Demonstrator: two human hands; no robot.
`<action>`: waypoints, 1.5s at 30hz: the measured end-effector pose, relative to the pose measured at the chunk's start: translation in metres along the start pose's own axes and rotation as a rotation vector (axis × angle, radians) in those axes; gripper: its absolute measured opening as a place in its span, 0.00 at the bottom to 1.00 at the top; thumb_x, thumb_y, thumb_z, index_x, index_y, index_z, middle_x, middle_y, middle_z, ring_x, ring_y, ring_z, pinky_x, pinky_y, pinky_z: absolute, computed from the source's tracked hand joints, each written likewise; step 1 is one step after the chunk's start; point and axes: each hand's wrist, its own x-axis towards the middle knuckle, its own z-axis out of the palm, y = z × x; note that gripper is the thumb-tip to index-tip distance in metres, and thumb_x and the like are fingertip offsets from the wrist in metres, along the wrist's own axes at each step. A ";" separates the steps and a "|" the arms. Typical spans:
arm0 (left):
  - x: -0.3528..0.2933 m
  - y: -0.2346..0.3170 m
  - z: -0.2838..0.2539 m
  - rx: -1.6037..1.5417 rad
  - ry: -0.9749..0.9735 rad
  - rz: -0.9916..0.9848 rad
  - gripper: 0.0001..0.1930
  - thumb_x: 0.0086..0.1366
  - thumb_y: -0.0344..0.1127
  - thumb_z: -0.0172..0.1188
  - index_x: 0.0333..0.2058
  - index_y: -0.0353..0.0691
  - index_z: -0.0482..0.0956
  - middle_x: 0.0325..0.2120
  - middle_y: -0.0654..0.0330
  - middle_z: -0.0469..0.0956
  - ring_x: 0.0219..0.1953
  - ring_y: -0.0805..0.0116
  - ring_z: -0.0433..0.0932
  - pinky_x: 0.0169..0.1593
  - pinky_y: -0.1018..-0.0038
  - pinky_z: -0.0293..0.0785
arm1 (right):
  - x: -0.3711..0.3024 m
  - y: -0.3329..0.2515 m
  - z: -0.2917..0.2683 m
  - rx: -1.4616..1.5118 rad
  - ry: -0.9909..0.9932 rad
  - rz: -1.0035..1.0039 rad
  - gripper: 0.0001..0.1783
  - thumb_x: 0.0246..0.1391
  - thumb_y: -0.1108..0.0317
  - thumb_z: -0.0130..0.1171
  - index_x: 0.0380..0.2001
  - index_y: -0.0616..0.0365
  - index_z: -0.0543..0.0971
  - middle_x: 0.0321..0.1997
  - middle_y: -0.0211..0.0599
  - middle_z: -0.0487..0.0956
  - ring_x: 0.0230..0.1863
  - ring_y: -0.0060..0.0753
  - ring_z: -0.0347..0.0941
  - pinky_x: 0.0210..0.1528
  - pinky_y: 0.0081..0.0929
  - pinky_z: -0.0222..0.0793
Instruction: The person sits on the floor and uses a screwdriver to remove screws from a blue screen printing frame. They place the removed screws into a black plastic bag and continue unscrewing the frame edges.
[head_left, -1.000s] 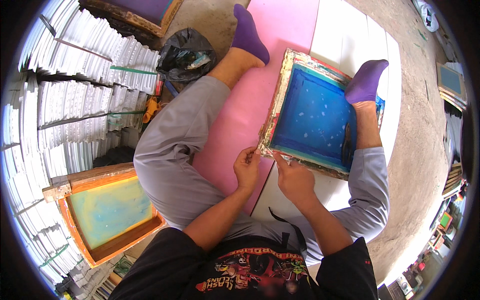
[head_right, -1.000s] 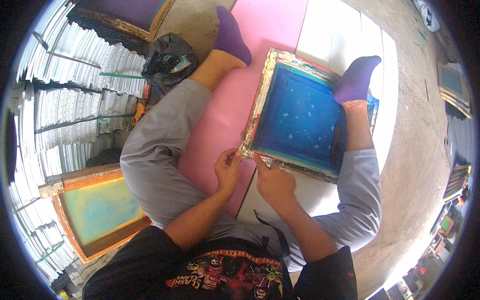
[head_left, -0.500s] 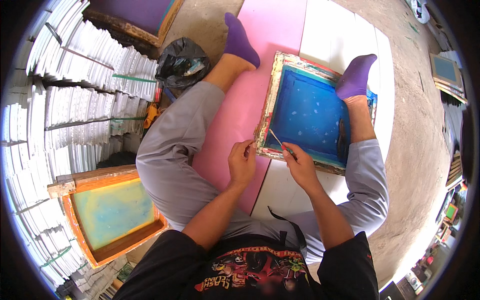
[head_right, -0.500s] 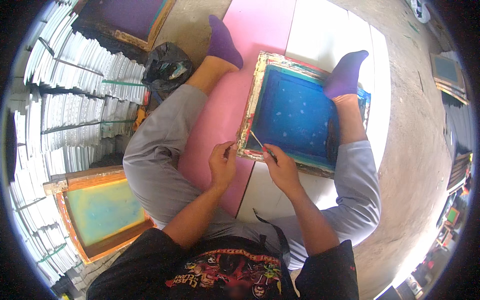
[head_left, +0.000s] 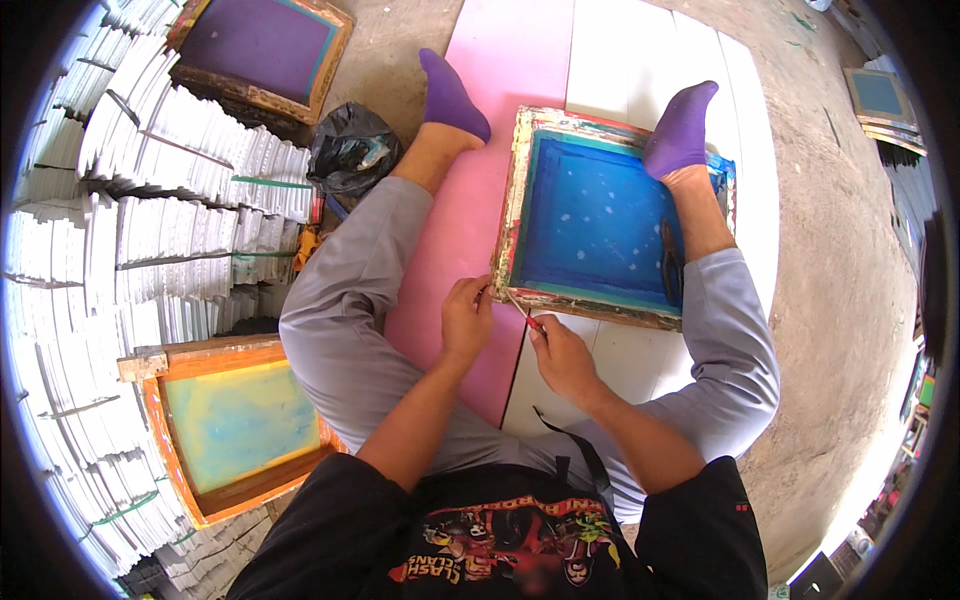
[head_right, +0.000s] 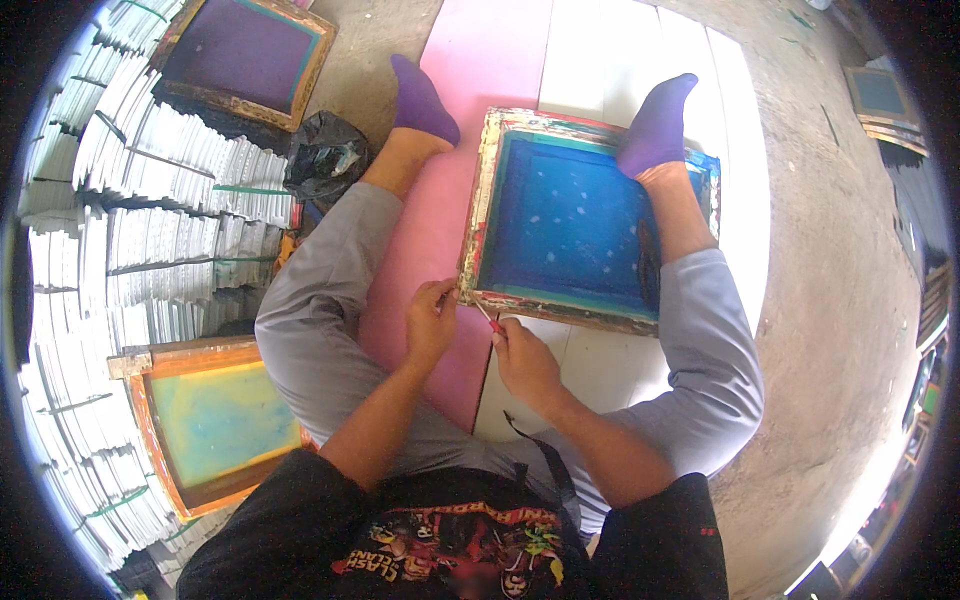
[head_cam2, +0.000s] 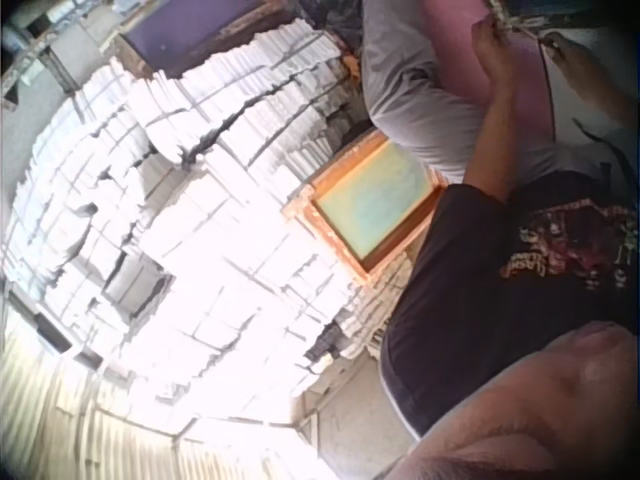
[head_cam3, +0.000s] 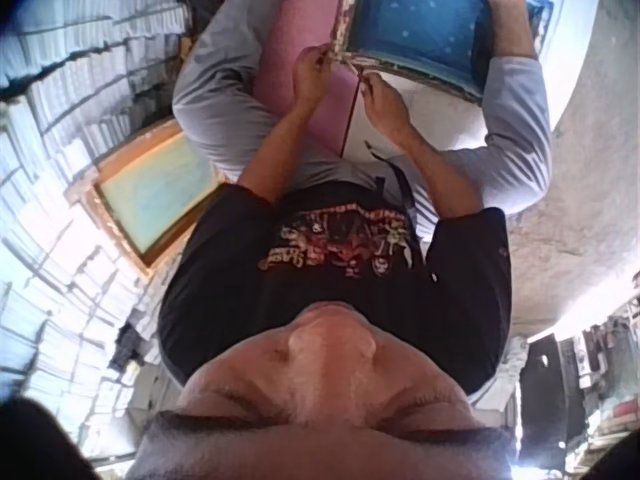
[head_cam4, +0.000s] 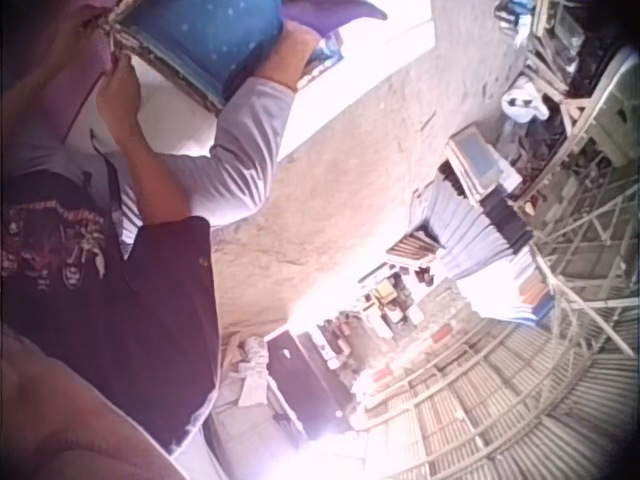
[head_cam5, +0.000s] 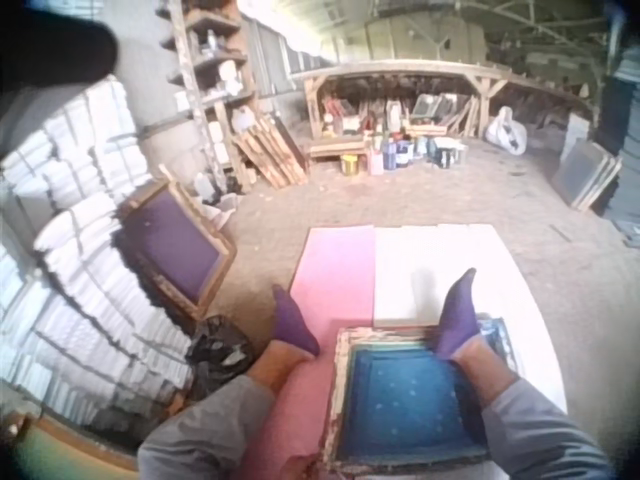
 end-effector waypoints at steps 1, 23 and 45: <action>0.000 0.001 0.001 -0.016 -0.006 -0.007 0.10 0.66 0.25 0.63 0.46 0.33 0.85 0.35 0.50 0.82 0.34 0.57 0.82 0.41 0.66 0.79 | -0.003 0.002 0.005 -0.005 0.002 0.018 0.16 0.72 0.60 0.50 0.52 0.61 0.71 0.44 0.58 0.82 0.46 0.64 0.79 0.46 0.55 0.73; -0.001 -0.001 0.004 -0.116 0.012 -0.021 0.12 0.65 0.23 0.63 0.47 0.34 0.86 0.35 0.51 0.82 0.35 0.60 0.82 0.41 0.68 0.78 | -0.004 -0.007 0.041 0.082 0.160 0.058 0.12 0.71 0.66 0.50 0.50 0.62 0.69 0.37 0.64 0.81 0.41 0.74 0.78 0.42 0.61 0.70; -0.002 -0.005 0.007 -0.130 0.037 -0.040 0.13 0.64 0.23 0.64 0.48 0.35 0.86 0.36 0.51 0.82 0.35 0.60 0.83 0.41 0.68 0.80 | -0.004 -0.037 0.026 0.155 0.118 0.195 0.11 0.70 0.68 0.52 0.48 0.64 0.74 0.33 0.64 0.81 0.39 0.72 0.79 0.40 0.55 0.71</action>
